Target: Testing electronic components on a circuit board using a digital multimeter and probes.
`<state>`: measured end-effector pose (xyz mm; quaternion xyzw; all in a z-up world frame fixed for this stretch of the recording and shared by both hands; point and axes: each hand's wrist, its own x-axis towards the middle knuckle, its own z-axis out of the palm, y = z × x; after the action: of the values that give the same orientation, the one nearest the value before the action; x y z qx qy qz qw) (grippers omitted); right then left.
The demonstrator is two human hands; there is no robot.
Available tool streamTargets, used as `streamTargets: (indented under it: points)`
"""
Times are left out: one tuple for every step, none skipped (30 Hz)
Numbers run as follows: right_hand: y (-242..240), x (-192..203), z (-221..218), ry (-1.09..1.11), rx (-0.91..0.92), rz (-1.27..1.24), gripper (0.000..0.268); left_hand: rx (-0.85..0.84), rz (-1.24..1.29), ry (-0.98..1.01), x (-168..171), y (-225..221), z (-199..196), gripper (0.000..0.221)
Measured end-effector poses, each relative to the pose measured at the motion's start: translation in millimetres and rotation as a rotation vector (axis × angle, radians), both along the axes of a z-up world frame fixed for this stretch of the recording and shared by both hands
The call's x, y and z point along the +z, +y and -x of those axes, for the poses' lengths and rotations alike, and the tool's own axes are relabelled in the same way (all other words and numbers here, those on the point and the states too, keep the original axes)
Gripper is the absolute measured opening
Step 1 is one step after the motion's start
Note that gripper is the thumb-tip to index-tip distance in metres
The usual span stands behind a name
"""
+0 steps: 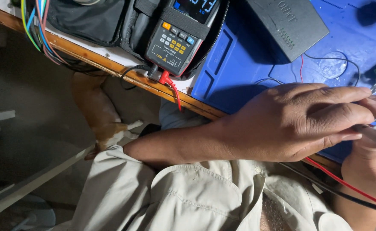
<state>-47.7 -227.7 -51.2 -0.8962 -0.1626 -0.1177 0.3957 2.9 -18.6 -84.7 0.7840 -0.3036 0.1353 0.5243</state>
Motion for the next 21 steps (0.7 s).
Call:
streamTargets:
  points:
    - [-0.2,-0.2,-0.4,0.007,-0.001,0.000,0.071,-0.005,0.006,0.000,0.8,0.8,-0.5,0.028]
    - [-0.5,-0.4,-0.8,0.015,-0.003,-0.001,0.074,-0.010,0.012,0.000,1.6,1.6,-1.0,0.028]
    - [-1.4,-0.7,-1.4,0.016,-0.004,0.000,0.074,-0.011,0.013,0.001,0.2,1.0,-0.5,0.028]
    - [-2.4,-1.2,-2.1,0.021,0.004,-0.013,0.073,-0.006,0.014,0.002,-1.2,0.4,-0.1,0.029]
    - [-3.3,-1.6,-2.9,0.025,0.013,-0.027,0.073,-0.001,0.015,0.002,-2.6,-0.2,0.2,0.030]
    - [-6.2,-3.8,-2.1,0.026,0.011,-0.026,0.073,-0.003,0.016,0.002,-1.5,0.3,-0.2,0.030]
    - [-9.2,-6.0,-1.0,0.013,0.007,-0.010,0.071,-0.008,0.020,0.006,-0.4,0.8,-0.5,0.029]
    - [-12.2,-8.2,0.0,0.000,0.003,0.006,0.070,-0.014,0.024,0.010,0.6,1.1,-0.9,0.029]
    - [-8.9,-6.7,0.9,0.002,0.000,0.008,0.070,-0.018,0.025,0.012,0.7,3.3,-2.4,0.029]
    - [-5.7,-5.2,1.7,0.020,-0.008,-0.028,0.064,-0.041,0.014,-0.001,0.8,5.3,-4.0,0.029]
    - [-3.0,-3.0,3.1,0.039,-0.017,-0.063,0.059,-0.067,0.007,-0.014,1.1,6.5,-5.4,0.029]
    - [-6.1,-4.8,-0.1,0.041,-0.023,-0.059,0.059,-0.073,0.010,-0.012,3.9,8.6,-5.6,0.029]
    - [-9.0,-7.2,-3.8,0.047,0.023,-0.100,0.054,-0.080,-0.015,-0.009,6.5,11.0,-6.5,0.029]
    - [-12.4,-9.7,-7.5,0.054,0.069,-0.142,0.052,-0.087,-0.040,-0.006,9.0,12.8,-7.5,0.029]
    - [-5.3,-4.4,-7.0,0.055,0.058,-0.141,0.052,-0.097,-0.038,-0.004,5.6,15.8,-5.3,0.029]
    - [0.2,0.1,-7.2,0.041,0.032,-0.099,0.046,-0.073,-0.056,-0.014,1.4,17.1,-3.8,0.035]
    - [1.8,7.7,-1.9,0.029,-0.018,-0.042,0.040,-0.072,-0.056,-0.023,-3.6,12.8,-1.6,0.043]
    - [1.1,8.3,-8.0,0.033,-0.051,-0.024,0.040,-0.105,-0.037,-0.020,5.1,18.5,-6.6,0.043]
    - [-2.1,11.5,-8.2,-0.015,-0.052,0.071,0.048,-0.135,-0.037,-0.047,13.6,21.2,-10.3,0.033]
    - [-6.5,13.8,-8.8,-0.056,-0.048,0.168,0.057,-0.164,-0.036,-0.076,20.8,23.4,-15.4,0.024]
    - [-3.9,17.2,-6.6,-0.040,-0.087,0.183,0.057,-0.203,-0.019,-0.064,27.3,23.5,-17.0,0.024]
